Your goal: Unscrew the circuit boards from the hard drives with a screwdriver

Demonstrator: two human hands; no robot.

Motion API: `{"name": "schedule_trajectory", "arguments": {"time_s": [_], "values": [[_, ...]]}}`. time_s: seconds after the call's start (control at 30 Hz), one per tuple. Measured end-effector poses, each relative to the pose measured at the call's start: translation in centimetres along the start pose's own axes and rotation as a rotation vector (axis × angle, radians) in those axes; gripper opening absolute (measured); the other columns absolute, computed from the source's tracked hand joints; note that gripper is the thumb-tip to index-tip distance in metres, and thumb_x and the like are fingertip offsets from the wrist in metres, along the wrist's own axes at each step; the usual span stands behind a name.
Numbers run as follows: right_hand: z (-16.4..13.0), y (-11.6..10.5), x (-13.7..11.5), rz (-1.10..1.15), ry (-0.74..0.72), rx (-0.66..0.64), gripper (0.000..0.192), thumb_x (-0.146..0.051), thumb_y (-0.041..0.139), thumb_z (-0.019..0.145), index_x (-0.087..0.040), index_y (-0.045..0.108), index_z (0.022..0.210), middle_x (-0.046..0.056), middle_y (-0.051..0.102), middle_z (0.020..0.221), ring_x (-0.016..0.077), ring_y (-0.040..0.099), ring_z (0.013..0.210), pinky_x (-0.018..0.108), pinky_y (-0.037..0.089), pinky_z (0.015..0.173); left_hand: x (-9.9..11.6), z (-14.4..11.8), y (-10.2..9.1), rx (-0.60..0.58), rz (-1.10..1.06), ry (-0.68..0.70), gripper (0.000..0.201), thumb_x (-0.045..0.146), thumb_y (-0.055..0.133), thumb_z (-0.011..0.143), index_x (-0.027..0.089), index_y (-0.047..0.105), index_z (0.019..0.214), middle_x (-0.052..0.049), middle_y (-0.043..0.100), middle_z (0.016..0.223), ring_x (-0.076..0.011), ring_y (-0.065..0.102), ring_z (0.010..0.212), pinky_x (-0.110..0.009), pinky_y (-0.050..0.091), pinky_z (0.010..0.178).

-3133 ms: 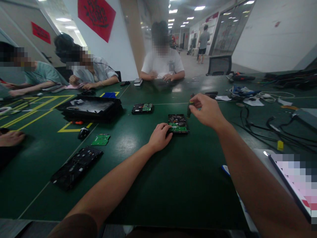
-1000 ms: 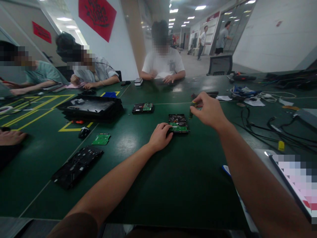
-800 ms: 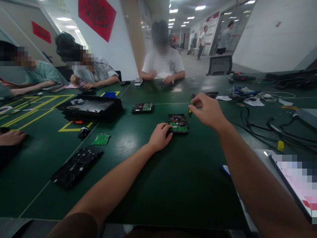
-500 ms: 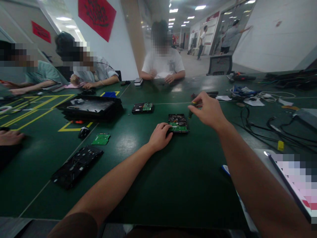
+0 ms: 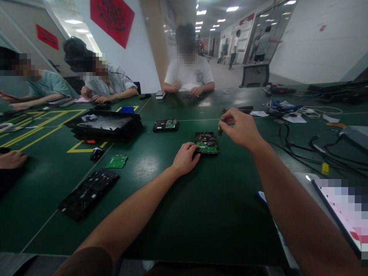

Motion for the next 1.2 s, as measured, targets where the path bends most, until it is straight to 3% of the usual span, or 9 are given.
{"name": "schedule_trajectory", "arguments": {"time_s": [0.27, 0.43, 0.7, 0.83, 1.03, 1.2], "values": [[-0.04, -0.28, 0.08, -0.060, 0.037, 0.034, 0.022, -0.033, 0.074, 0.085, -0.024, 0.063, 0.101, 0.011, 0.075, 0.100, 0.0305, 0.071, 0.091, 0.047, 0.058, 0.079, -0.09, 0.06, 0.01, -0.009, -0.010, -0.007, 0.033, 0.030, 0.063, 0.100, 0.023, 0.064, 0.133, -0.013, 0.063, 0.133, -0.0302, 0.058, 0.129, -0.051, 0.052, 0.112], [0.03, 0.01, -0.06, -0.025, -0.004, -0.011, 0.016, -0.028, 0.068, 0.087, -0.024, 0.063, 0.102, 0.011, 0.076, 0.105, 0.0287, 0.072, 0.091, 0.047, 0.059, 0.084, -0.22, 0.14, 0.12, -0.008, -0.002, -0.010, 0.031, 0.028, 0.058, 0.103, 0.022, 0.064, 0.132, -0.013, 0.064, 0.132, -0.0289, 0.058, 0.129, -0.049, 0.052, 0.112], [-0.05, -0.13, -0.05, 0.006, 0.023, 0.022, 0.017, -0.031, 0.072, 0.086, -0.024, 0.063, 0.098, 0.009, 0.074, 0.099, 0.0285, 0.071, 0.089, 0.047, 0.059, 0.083, -0.28, 0.22, 0.12, -0.002, -0.009, -0.029, 0.030, 0.022, 0.057, 0.102, 0.020, 0.061, 0.132, -0.013, 0.065, 0.132, -0.0290, 0.058, 0.131, -0.049, 0.051, 0.114], [0.04, -0.05, -0.14, -0.007, -0.015, -0.007, 0.013, -0.031, 0.068, 0.088, -0.025, 0.064, 0.099, 0.009, 0.074, 0.102, 0.0292, 0.071, 0.094, 0.048, 0.058, 0.086, -0.30, 0.22, 0.07, -0.005, -0.008, -0.045, 0.031, 0.025, 0.059, 0.101, 0.021, 0.059, 0.132, -0.013, 0.065, 0.133, -0.0295, 0.058, 0.131, -0.049, 0.051, 0.114], [0.07, -0.15, 0.22, -0.003, 0.027, 0.033, 0.021, -0.035, 0.075, 0.086, -0.024, 0.066, 0.100, 0.011, 0.075, 0.102, 0.0307, 0.072, 0.091, 0.048, 0.059, 0.080, -0.21, 0.17, 0.00, -0.002, -0.007, -0.057, 0.034, 0.029, 0.061, 0.101, 0.020, 0.058, 0.133, -0.014, 0.065, 0.133, -0.0304, 0.058, 0.130, -0.050, 0.051, 0.114], [0.06, 0.08, 0.02, 0.019, -0.005, 0.000, 0.014, -0.032, 0.069, 0.089, -0.025, 0.068, 0.101, 0.010, 0.076, 0.101, 0.0299, 0.073, 0.092, 0.050, 0.060, 0.085, -0.32, 0.10, 0.08, 0.009, -0.005, -0.057, 0.035, 0.030, 0.062, 0.100, 0.020, 0.058, 0.133, -0.014, 0.064, 0.134, -0.0302, 0.059, 0.129, -0.050, 0.050, 0.114]]}}
Point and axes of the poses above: each hand's wrist, its own z-axis towards the middle knuckle, its own y-axis out of the palm, x = y × z, the point moved 4 cm from there along z, towards the middle knuckle
